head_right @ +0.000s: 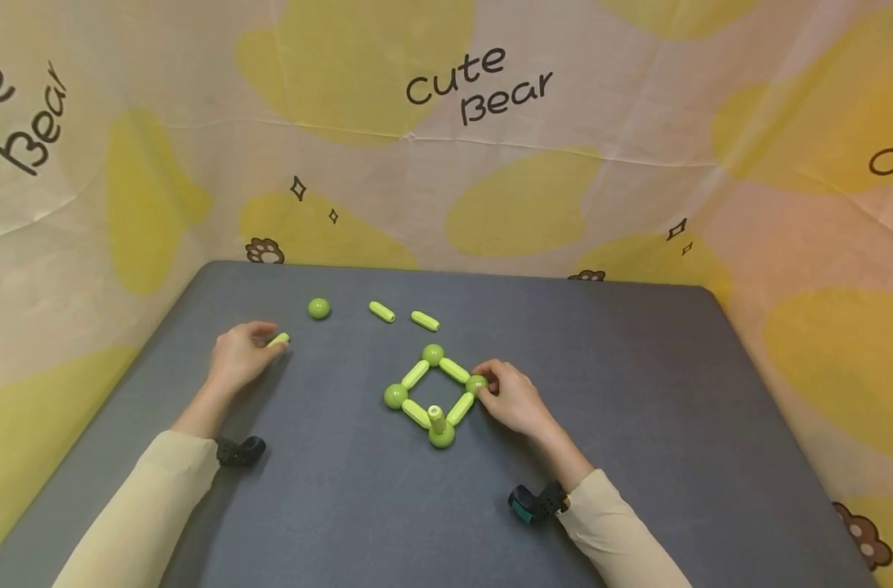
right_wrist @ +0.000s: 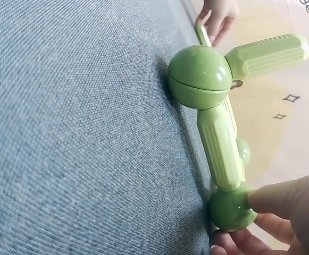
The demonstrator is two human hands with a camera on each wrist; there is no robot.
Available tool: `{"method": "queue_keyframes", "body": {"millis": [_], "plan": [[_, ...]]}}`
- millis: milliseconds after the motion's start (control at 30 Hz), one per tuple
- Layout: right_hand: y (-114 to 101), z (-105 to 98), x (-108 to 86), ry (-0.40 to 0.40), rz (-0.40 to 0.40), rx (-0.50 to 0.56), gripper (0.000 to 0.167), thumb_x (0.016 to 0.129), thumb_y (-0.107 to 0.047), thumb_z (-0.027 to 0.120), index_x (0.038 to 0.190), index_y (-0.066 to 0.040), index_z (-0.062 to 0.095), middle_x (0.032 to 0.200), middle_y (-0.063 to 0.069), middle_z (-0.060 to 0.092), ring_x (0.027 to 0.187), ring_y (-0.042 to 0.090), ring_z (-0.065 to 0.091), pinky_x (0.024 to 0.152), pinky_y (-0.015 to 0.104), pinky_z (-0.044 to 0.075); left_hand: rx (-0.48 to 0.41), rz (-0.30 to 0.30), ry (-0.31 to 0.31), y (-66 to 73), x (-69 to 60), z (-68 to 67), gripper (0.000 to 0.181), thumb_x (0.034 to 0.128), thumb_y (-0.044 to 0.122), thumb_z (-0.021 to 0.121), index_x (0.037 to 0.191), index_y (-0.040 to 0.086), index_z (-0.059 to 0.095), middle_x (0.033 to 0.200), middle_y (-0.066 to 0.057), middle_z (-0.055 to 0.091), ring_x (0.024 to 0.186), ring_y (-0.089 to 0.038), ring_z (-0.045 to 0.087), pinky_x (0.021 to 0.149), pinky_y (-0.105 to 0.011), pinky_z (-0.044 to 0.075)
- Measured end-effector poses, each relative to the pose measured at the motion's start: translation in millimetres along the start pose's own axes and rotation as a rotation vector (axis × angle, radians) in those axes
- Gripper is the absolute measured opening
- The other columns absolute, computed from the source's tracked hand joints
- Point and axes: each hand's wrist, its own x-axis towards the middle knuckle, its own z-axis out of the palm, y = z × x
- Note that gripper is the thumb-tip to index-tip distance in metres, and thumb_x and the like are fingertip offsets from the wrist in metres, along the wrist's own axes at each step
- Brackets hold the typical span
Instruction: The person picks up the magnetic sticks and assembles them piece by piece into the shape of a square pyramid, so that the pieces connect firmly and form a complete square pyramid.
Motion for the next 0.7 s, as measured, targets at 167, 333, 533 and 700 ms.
{"method": "queue_keyframes", "body": {"millis": [167,333,533,700], "plan": [[0,0,0.1,-0.002,0.006,-0.007,0.026,0.087,-0.011,0.059,0.113,-0.007,0.059,0.109,0.009,0.062,0.089,0.021,0.061,0.071,0.035,0.049,0.043,-0.028,-0.04,-1.1,2.7,1.7,0.036,0.0828,0.025,0.066,0.113,0.004,0.063,0.108,-0.018,0.064,0.094,-0.035,0.058,0.069,-0.046,0.044],[0,0,0.4,-0.002,0.014,-0.008,0.026,0.087,-0.011,0.059,0.113,-0.007,0.059,0.108,0.009,0.062,0.088,0.02,0.061,0.071,0.035,0.049,0.067,-0.046,-0.053,-0.1,3.0,2.0,0.035,0.083,0.023,0.065,0.113,0.004,0.064,0.108,-0.017,0.064,0.092,-0.036,0.059,0.066,-0.044,0.044],[0,0,0.6,-0.008,0.011,0.002,0.026,0.087,-0.01,0.059,0.113,-0.007,0.059,0.108,0.009,0.062,0.088,0.019,0.061,0.071,0.034,0.049,0.044,-0.055,-0.046,5.7,0.7,3.1,0.031,0.0841,0.021,0.063,0.111,0.006,0.065,0.104,-0.014,0.065,0.087,-0.032,0.06,0.061,-0.041,0.044],[0,0,0.1,-0.007,0.008,0.01,0.026,0.087,-0.01,0.059,0.113,-0.007,0.058,0.108,0.009,0.062,0.088,0.02,0.061,0.071,0.034,0.049,-0.012,-0.003,-0.025,18.2,-4.4,6.5,0.028,0.0843,0.022,0.062,0.108,0.009,0.066,0.099,-0.011,0.067,0.083,-0.026,0.062,0.061,-0.037,0.044]]}}
